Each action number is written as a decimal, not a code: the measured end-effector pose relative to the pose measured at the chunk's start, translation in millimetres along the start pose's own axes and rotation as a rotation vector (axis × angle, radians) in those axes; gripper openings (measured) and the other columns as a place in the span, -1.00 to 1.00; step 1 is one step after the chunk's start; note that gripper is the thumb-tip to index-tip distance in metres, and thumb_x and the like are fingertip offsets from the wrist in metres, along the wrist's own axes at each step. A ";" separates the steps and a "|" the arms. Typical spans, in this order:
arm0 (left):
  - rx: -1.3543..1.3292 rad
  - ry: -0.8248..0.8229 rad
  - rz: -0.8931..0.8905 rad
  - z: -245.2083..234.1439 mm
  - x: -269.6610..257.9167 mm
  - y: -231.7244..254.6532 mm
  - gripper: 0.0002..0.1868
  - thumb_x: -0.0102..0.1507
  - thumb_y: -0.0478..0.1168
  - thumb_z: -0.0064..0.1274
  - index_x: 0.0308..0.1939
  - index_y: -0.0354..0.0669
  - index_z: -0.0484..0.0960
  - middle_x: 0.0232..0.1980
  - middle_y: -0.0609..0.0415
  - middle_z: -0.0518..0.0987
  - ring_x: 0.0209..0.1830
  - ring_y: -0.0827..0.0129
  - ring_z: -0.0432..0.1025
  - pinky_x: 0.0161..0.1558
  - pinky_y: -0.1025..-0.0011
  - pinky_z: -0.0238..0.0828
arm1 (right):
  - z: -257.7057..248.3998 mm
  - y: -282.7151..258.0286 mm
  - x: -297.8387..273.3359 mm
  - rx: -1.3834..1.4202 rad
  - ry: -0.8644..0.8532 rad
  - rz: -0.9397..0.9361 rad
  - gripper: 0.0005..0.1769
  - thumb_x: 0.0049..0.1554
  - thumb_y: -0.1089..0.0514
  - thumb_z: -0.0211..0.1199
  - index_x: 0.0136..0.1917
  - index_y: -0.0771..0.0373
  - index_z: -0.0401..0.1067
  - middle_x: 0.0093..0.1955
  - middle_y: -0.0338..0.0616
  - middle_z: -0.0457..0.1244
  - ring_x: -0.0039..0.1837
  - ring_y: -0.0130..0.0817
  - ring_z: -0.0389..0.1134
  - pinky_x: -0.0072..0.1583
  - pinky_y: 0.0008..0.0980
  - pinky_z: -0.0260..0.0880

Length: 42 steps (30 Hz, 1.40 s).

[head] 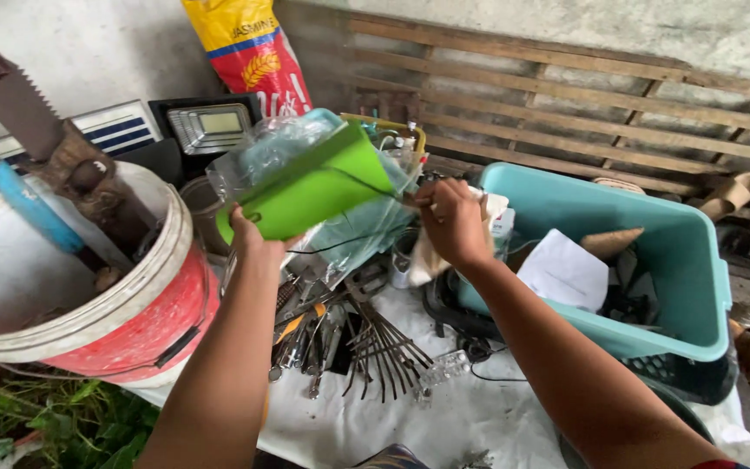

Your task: Organizing and sorting various household and hardware items into storage containers.

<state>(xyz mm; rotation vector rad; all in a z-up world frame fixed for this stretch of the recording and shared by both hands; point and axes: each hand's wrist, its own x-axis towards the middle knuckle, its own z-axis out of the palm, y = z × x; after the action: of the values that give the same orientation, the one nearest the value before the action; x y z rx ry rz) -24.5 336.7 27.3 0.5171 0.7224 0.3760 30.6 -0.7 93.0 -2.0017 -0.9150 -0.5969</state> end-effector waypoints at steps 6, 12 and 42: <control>-0.117 0.065 0.149 -13.7 57.1 25.8 -0.24 0.31 0.39 -0.52 0.26 0.06 0.52 0.29 0.06 0.56 0.11 0.12 0.50 0.09 -0.21 0.28 | 24.3 -18.4 2.3 0.286 0.151 0.131 -0.85 0.12 0.35 0.29 -0.05 0.29 0.36 0.01 -0.13 0.26 0.03 -0.31 0.41 0.05 -0.34 0.54; -0.114 0.067 0.130 -42.9 126.6 5.8 -0.53 0.28 0.19 -0.14 0.12 0.13 0.63 0.19 0.22 0.68 -0.02 0.30 0.53 -0.04 0.12 0.36 | 64.4 38.1 -38.3 0.512 0.099 0.409 -0.86 0.19 0.25 0.26 -0.05 0.23 0.31 -0.07 -0.10 0.35 -0.01 -0.34 0.45 0.06 -0.35 0.49; 0.644 -0.628 0.108 62.4 -84.6 -163.2 -0.60 0.32 -0.22 0.14 0.25 -0.04 0.52 0.03 -0.06 0.66 -0.13 0.20 0.55 -0.19 0.25 0.48 | -33.1 30.6 -93.9 1.574 0.411 0.741 -0.88 0.25 0.16 0.12 -0.16 0.12 0.31 -0.02 -0.18 0.34 0.13 -0.24 0.43 0.21 -0.16 0.51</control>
<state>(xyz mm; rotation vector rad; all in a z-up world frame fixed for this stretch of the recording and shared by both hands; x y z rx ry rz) -15.1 143.0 19.0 1.2204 0.1848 0.0538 -6.3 -76.3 31.5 -0.5862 -0.1198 0.1897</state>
